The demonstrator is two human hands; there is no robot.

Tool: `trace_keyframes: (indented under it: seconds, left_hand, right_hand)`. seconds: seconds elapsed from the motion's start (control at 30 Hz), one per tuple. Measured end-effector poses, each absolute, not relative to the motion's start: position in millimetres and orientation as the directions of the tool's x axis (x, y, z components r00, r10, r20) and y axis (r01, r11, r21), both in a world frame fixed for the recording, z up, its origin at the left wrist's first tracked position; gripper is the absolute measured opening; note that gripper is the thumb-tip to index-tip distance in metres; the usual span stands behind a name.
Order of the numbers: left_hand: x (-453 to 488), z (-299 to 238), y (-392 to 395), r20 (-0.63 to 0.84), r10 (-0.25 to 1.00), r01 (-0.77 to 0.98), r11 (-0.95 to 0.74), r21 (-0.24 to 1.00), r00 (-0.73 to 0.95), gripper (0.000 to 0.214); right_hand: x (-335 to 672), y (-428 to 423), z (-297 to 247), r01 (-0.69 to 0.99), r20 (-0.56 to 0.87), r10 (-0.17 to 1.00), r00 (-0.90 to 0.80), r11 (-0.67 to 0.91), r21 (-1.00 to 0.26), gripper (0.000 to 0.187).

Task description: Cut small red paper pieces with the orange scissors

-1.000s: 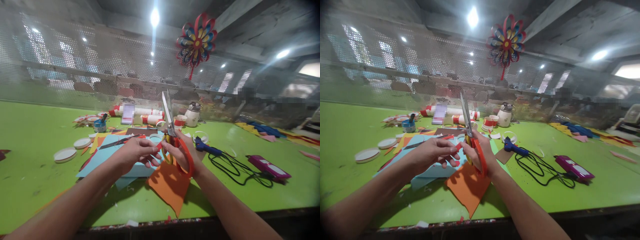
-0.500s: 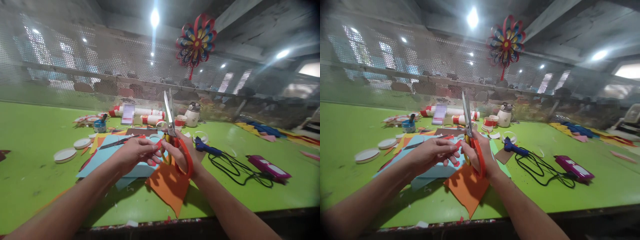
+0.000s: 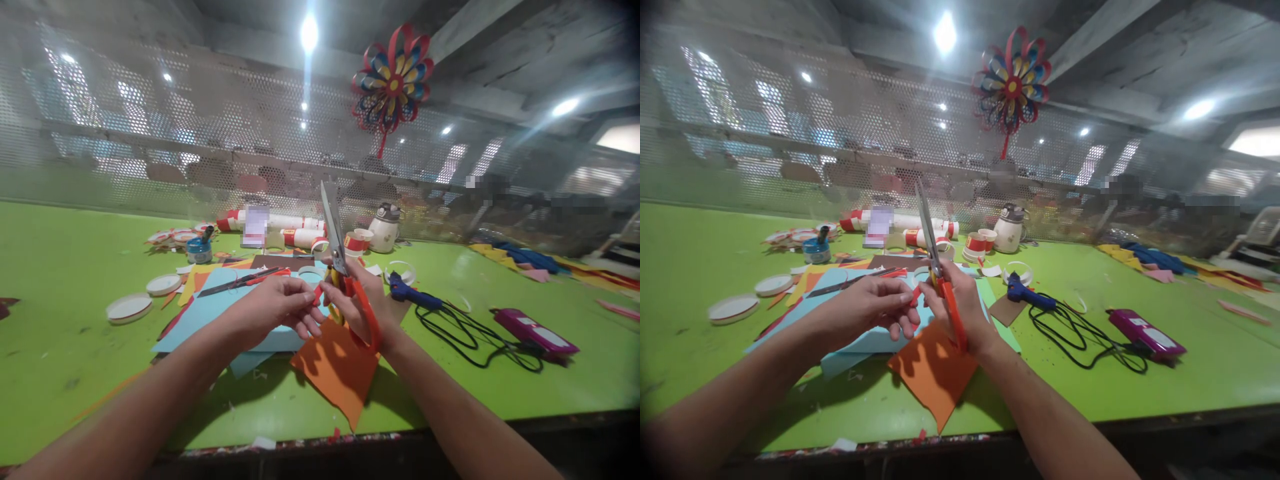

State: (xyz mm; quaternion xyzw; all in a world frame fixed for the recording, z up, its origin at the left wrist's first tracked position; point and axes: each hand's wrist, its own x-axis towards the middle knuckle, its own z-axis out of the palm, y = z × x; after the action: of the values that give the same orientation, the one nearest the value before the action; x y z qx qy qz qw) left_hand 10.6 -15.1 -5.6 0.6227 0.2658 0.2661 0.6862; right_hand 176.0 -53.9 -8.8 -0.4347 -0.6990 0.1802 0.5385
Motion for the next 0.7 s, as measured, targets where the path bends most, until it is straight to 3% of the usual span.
trace_keyframes:
  seconds: [0.37,0.7]
  left_hand:
    - [10.9,-2.9,-18.3,-0.036,0.689,-0.021,0.075,0.997,0.723,0.021]
    - [6.0,-4.8,-10.0,-0.09,0.566,-0.16,0.377,0.912,0.82,0.022]
  right_hand:
    - [175.0,-55.2,-7.4,0.4,0.6,0.8,-0.021,0.557,-0.728,0.028]
    - [179.2,-52.1,-9.9,0.272,0.59,0.808,-0.013,0.57,-0.775,0.027]
